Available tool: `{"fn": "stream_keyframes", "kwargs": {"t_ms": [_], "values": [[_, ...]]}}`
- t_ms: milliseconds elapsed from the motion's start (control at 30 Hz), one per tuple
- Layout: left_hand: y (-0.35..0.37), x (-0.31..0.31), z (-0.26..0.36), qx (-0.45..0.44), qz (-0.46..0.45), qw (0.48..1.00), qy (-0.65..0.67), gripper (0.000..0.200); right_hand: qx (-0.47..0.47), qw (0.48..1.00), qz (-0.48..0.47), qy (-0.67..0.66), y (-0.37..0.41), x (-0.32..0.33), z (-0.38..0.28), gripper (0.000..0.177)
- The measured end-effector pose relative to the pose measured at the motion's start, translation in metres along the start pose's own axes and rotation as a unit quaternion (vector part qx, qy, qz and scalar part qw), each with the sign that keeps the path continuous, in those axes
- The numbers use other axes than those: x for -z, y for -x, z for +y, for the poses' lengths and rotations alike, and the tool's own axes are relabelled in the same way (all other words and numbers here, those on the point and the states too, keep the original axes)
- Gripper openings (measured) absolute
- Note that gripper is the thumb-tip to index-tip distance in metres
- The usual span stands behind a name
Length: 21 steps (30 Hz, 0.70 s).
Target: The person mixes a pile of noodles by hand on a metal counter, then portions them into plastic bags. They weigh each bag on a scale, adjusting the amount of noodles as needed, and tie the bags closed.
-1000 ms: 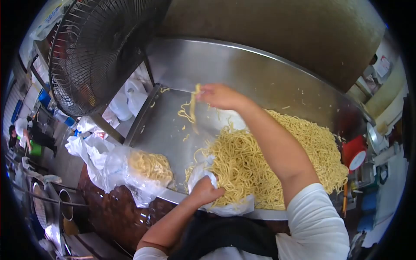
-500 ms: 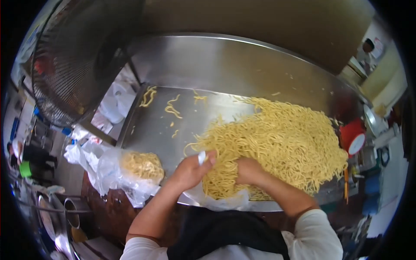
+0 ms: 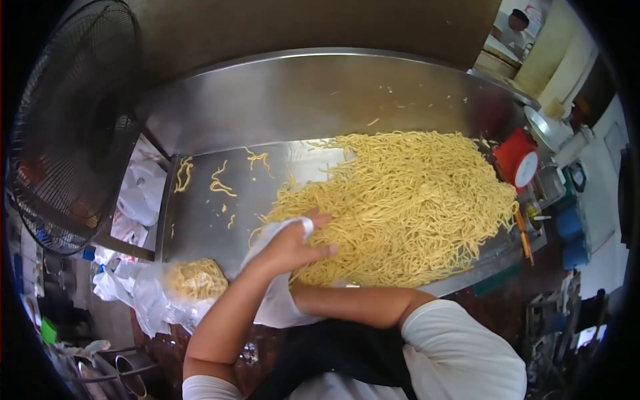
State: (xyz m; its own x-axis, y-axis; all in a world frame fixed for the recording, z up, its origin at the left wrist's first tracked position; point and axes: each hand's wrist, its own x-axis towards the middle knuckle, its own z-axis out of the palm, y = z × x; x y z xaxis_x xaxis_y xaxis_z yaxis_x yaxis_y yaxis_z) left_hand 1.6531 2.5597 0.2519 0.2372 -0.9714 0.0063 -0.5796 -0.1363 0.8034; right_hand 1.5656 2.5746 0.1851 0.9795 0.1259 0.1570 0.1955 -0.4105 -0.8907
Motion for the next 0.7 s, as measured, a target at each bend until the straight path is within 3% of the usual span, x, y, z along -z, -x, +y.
{"fn": "stream_keyframes", "kwargs": {"t_ms": [67,100,167,300,367,400,433,467,500,533,600,667,700], "values": [[-0.024,-0.031,-0.033,0.054,-0.129,0.979,-0.148,0.084,-0.021,1.0,-0.022,0.003,0.011,-0.004,0.012,0.042],[-0.034,-0.043,-0.04,0.051,-0.132,0.979,-0.146,0.084,-0.034,0.999,-0.027,0.007,0.016,-0.001,0.018,0.042],[-0.061,-0.058,-0.049,0.194,-0.224,0.929,-0.222,0.082,-0.07,0.997,-0.034,0.016,0.03,0.015,0.03,0.041],[-0.088,-0.075,-0.097,0.207,-0.218,0.939,-0.168,0.077,-0.239,0.967,-0.083,0.014,0.073,0.101,0.033,0.041],[-0.084,-0.064,-0.086,0.238,-0.015,0.971,-0.009,0.068,-0.088,0.986,0.021,0.138,0.105,0.141,0.042,0.046],[-0.082,-0.069,-0.098,0.246,0.044,0.968,0.027,0.065,-0.107,0.971,0.12,0.175,0.119,0.165,0.047,0.047],[-0.078,-0.063,-0.08,0.242,0.043,0.969,0.021,0.065,-0.125,0.946,0.216,0.207,0.125,0.182,0.049,0.047],[-0.067,-0.057,-0.061,0.238,0.058,0.941,0.234,0.068,-0.124,0.945,0.221,0.206,0.122,0.191,0.05,0.047],[-0.057,-0.05,-0.035,0.222,0.067,0.87,0.435,0.071,-0.118,0.916,0.255,0.287,0.12,0.199,0.048,0.047],[-0.05,-0.044,-0.011,0.218,0.062,0.873,0.432,0.071,-0.111,0.877,0.287,0.368,0.118,0.206,0.045,0.046],[-0.036,-0.037,0.03,0.132,0.002,0.755,0.643,0.074,-0.117,0.873,0.353,0.317,0.106,0.21,0.071,0.042],[-0.019,-0.04,0.037,0.131,-0.034,0.775,0.617,0.074,-0.117,0.865,0.41,0.263,0.09,0.219,0.11,0.038],[-0.013,-0.039,0.039,0.135,-0.068,0.793,0.59,0.074,-0.111,0.842,0.525,0.059,0.08,0.229,0.133,0.034]]}}
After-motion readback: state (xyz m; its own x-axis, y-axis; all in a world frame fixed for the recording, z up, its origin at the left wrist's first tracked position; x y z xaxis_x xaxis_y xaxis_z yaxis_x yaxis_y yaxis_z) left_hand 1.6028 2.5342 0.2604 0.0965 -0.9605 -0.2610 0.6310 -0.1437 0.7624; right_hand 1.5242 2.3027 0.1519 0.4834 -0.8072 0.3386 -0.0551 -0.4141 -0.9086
